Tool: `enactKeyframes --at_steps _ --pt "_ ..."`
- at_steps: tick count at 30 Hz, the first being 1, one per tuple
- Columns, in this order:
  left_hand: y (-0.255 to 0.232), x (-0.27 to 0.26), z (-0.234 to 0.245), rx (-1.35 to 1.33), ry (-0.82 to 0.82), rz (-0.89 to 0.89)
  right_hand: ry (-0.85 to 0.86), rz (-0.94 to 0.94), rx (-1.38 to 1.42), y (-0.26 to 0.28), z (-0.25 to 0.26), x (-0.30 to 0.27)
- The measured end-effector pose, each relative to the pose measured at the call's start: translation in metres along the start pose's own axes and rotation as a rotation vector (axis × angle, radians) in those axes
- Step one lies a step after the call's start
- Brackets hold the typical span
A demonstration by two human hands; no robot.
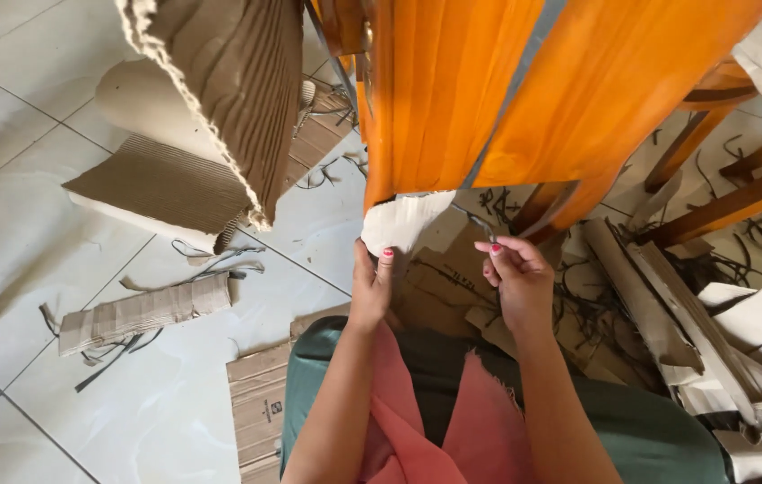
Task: Wrapping a wooden chair leg with corrugated cardboard for protection using scissors to cut the material.
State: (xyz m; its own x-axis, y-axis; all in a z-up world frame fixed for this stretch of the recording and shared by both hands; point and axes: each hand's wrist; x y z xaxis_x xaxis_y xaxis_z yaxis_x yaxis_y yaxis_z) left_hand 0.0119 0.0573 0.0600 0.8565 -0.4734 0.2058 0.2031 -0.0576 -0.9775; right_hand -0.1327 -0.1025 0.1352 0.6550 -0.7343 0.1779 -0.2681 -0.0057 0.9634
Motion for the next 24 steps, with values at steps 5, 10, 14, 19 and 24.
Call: enactKeyframes --at_steps 5,10,14,19,24 --pt "-0.047 0.002 0.008 -0.039 0.068 -0.02 -0.049 0.005 -0.127 -0.013 -0.022 0.015" --pt "-0.012 0.01 0.006 -0.129 0.051 -0.067 -0.13 -0.013 -0.138 -0.018 -0.068 0.028" --pt "-0.017 0.014 0.001 -0.331 -0.003 -0.251 -0.115 0.043 -0.26 -0.013 -0.099 0.016" --pt "-0.03 0.022 -0.001 -0.415 0.068 -0.278 -0.059 0.221 -0.285 -0.03 -0.116 0.009" --pt "-0.069 0.028 0.003 -0.376 0.048 -0.292 0.264 0.055 -0.157 0.016 -0.138 0.002"
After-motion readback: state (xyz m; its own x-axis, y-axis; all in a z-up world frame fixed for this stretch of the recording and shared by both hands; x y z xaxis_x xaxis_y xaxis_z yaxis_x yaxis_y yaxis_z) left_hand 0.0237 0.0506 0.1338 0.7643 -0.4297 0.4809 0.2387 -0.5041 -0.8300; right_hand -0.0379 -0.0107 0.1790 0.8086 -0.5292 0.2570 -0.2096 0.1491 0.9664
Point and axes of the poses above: each hand's wrist, its own x-axis towards the middle knuckle, its own z-axis out of the back of the hand, y = z × x, and after that the axes turned 4 degrees about y, right-handed
